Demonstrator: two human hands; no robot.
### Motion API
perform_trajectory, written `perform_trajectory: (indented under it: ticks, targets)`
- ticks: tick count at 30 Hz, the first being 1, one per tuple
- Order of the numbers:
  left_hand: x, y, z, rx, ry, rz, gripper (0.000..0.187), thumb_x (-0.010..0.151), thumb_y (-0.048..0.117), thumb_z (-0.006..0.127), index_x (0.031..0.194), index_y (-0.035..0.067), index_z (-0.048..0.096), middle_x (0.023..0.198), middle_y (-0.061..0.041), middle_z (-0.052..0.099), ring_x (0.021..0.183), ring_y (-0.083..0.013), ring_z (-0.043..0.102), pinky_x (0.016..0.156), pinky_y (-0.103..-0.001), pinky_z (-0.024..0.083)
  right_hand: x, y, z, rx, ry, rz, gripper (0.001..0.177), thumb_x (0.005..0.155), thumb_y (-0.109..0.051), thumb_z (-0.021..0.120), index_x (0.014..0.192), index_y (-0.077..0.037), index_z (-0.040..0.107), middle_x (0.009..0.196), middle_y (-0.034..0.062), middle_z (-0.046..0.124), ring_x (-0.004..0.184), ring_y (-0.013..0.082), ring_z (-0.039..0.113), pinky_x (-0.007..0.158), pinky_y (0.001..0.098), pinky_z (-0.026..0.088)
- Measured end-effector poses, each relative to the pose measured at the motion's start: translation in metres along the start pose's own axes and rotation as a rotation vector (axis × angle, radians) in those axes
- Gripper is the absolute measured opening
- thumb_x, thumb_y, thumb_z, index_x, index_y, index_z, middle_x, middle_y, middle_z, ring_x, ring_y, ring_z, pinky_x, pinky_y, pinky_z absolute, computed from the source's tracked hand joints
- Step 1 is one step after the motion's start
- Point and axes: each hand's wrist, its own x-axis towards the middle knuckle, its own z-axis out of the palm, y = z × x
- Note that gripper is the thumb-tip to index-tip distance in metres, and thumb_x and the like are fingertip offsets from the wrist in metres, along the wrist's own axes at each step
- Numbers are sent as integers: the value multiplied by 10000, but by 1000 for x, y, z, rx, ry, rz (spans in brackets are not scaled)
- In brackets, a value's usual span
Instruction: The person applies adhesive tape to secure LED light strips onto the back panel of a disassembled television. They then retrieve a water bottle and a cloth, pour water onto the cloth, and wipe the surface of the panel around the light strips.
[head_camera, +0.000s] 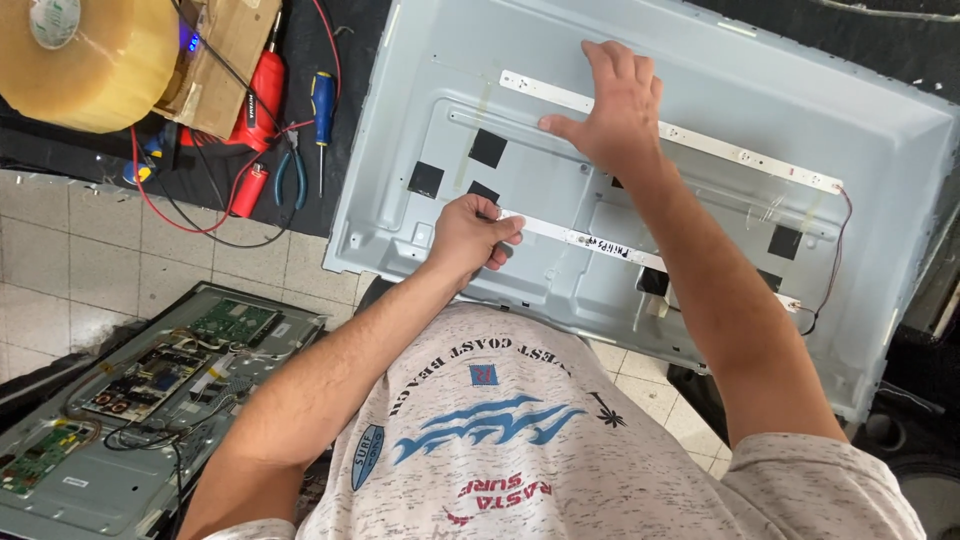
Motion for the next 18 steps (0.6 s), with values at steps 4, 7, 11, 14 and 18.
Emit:
perform_trajectory:
  ticks: [4,7,11,14,18]
  targets:
    - [-3,2,-1,15,2,5,369,925,75,876,904,128,512,822,-197,825,401,-175,546,364,-311,421,12,8,4,-41,8,0,995,941,-684,881,1659,-134,467,1560,198,502,1304,439,457,1056,551,383]
    - [-5,0,-1,21,0,28,364,926,93,878,901,120,516,828,-205,828,389,-171,545,346,-311,416,12,9,13,-70,88,-2,1073,944,-671,944,1691,-98,430,1554,185,503,1296,412,497,1037,559,448]
    - [-5,-1,0,7,-2,52,382,925,61,866,882,121,491,797,-209,822,375,-178,544,329,-312,405,11,-6,18,-29,149,53,1035,929,-636,971,1640,-82,462,1540,147,527,1315,387,493,1051,542,448]
    - [-3,-4,-1,6,0,68,378,915,84,878,907,117,501,799,-198,822,372,-182,543,323,-315,397,14,-16,19,-51,198,132,1015,888,-628,1054,1578,-151,482,1538,133,541,1271,389,518,1017,527,452]
    - [-3,-5,1,27,5,75,393,903,91,889,910,119,498,814,-207,824,363,-188,545,319,-317,397,1,-9,26,-80,204,96,999,927,-671,1008,1578,-125,482,1502,109,551,1256,375,509,1040,516,452]
